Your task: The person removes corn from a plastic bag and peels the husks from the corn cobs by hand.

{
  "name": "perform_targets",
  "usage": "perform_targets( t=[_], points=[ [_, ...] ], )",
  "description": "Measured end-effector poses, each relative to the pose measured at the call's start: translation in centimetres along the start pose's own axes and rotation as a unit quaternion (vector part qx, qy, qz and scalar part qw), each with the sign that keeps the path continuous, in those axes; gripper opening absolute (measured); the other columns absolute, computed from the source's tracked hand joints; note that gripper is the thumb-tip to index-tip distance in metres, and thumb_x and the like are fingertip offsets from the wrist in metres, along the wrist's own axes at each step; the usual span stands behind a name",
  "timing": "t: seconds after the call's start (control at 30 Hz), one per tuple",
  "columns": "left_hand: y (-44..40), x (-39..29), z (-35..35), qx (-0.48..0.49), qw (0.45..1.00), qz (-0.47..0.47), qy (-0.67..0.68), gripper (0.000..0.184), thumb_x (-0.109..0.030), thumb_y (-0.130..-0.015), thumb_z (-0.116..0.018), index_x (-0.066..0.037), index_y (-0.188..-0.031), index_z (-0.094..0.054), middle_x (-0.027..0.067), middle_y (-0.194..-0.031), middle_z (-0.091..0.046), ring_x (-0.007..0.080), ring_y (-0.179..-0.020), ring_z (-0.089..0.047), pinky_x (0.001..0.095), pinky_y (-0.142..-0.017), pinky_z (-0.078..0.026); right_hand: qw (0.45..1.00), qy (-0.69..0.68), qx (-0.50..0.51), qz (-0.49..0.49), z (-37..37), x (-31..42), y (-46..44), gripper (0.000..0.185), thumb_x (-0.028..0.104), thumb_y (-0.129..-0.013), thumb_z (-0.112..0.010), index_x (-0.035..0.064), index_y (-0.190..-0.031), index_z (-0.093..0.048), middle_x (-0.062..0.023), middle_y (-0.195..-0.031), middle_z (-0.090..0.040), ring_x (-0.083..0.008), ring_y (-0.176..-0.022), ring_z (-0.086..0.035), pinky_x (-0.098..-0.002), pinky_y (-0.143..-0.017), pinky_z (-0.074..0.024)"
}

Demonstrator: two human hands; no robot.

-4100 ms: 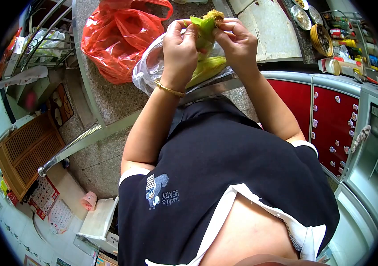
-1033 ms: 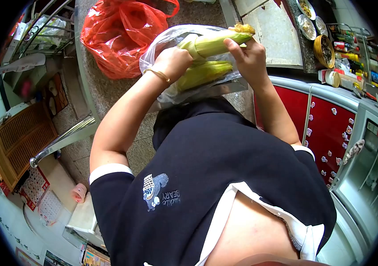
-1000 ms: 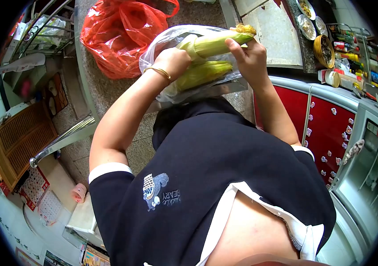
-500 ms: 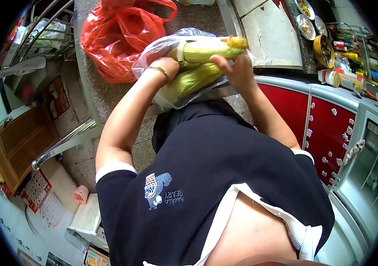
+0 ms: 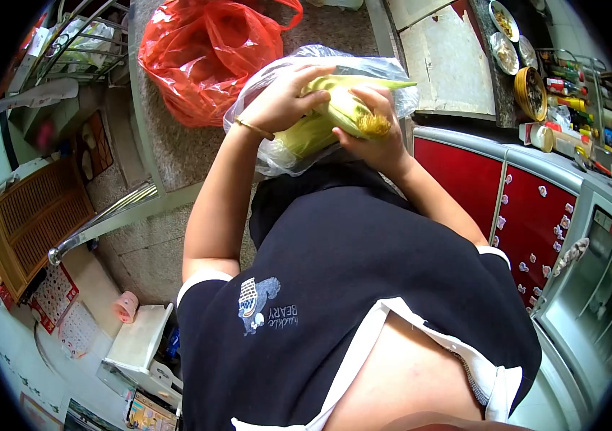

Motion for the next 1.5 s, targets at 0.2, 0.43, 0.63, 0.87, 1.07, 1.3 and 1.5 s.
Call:
perform_targets(
  t=[0.2,0.43,0.63,0.87,1.07,1.3,1.5],
  points=[
    [-0.7,-0.6,-1.9,0.111,0.989,-0.019,0.098,0.043,-0.014,-0.086,-0.065,-0.004,-0.126,-0.054,0.0084,-0.119,-0.057,0.0179,-0.112,-0.051,0.0310,-0.097,-0.041,0.999,-0.034,-0.012,-0.041,0.2,-1.1,0.9,0.076,0.003,-0.058,-0.080,0.0057,-0.125,-0.044,-0.0157,-0.118,-0.046,-0.0319,-0.113,-0.048,-0.0395,-0.096,-0.0424],
    [-0.7,-1.2,-2.0,0.047,0.978,-0.039,0.198,0.017,-0.006,-0.080,-0.070,-0.004,-0.096,-0.069,0.0052,-0.103,-0.061,0.0149,-0.099,-0.057,0.0280,-0.089,-0.045,0.996,-0.069,-0.007,-0.048,0.6,-1.3,0.6,0.078,0.001,-0.058,-0.078,0.0059,-0.128,-0.042,-0.0166,-0.123,-0.045,-0.0319,-0.117,-0.047,-0.0395,-0.099,-0.0414],
    [-0.4,-1.2,-2.3,-0.003,0.989,-0.042,0.139,0.010,-0.006,-0.085,-0.064,-0.001,-0.094,-0.064,0.0048,-0.092,-0.062,0.0134,-0.088,-0.058,0.0271,-0.079,-0.047,0.999,-0.030,0.037,-0.018,-0.2,-1.1,1.2,0.083,0.003,-0.058,-0.078,0.0066,-0.132,-0.039,-0.0170,-0.133,-0.041,-0.0323,-0.120,-0.045,-0.0402,-0.102,-0.0388],
    [-2.1,-0.4,-1.4,-0.142,0.990,-0.002,-0.023,0.010,-0.016,-0.089,-0.053,-0.007,-0.091,-0.056,0.0139,-0.082,-0.064,0.0335,-0.079,-0.063,0.0414,-0.066,-0.048,0.998,0.054,0.014,0.002,0.0,-0.7,2.0,0.098,0.010,-0.062,-0.080,0.0082,-0.142,-0.025,-0.0205,-0.141,-0.027,-0.0347,-0.132,-0.032,-0.0419,-0.096,-0.0466],
    [-3.0,1.0,-3.9,-0.023,0.993,-0.074,-0.087,0.025,-0.025,-0.089,-0.059,-0.005,-0.102,-0.065,0.0094,-0.088,-0.067,0.0271,-0.082,-0.064,0.0318,-0.074,-0.049,0.989,0.144,-0.026,0.005,1.1,-0.1,2.3,0.105,0.017,-0.059,-0.083,0.0139,-0.146,-0.022,-0.0207,-0.146,-0.015,-0.0367,-0.133,-0.025,-0.0442,-0.094,-0.0464],
    [-3.1,3.7,-5.7,0.125,0.982,0.140,0.035,0.036,-0.041,-0.086,-0.056,-0.010,-0.096,-0.070,0.0100,-0.082,-0.069,0.0231,-0.074,-0.065,0.0338,-0.072,-0.051,0.994,0.108,0.000,0.007,0.4,-0.1,2.6,0.097,0.014,-0.058,-0.083,0.0189,-0.142,-0.034,-0.0200,-0.148,-0.013,-0.0374,-0.119,-0.044,-0.0452,-0.093,-0.0465],
    [-4.5,2.5,-4.9,0.052,0.989,0.082,-0.115,0.031,-0.032,-0.087,-0.058,-0.002,-0.087,-0.067,0.0173,-0.073,-0.064,0.0296,-0.065,-0.062,0.0384,-0.064,-0.049,0.987,0.158,0.009,-0.013,0.6,0.4,2.9,0.063,0.020,-0.058,-0.085,0.0209,-0.117,-0.062,-0.0184,-0.150,-0.013,-0.0364,-0.128,-0.036,-0.0435,-0.094,-0.0449]
  ],
)
Point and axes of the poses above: each hand's wrist, its own y-axis away from the middle knuckle, its own z-axis out of the back of the hand, x = y × z, the point moved 10 cm from there along -y, towards the middle knuckle
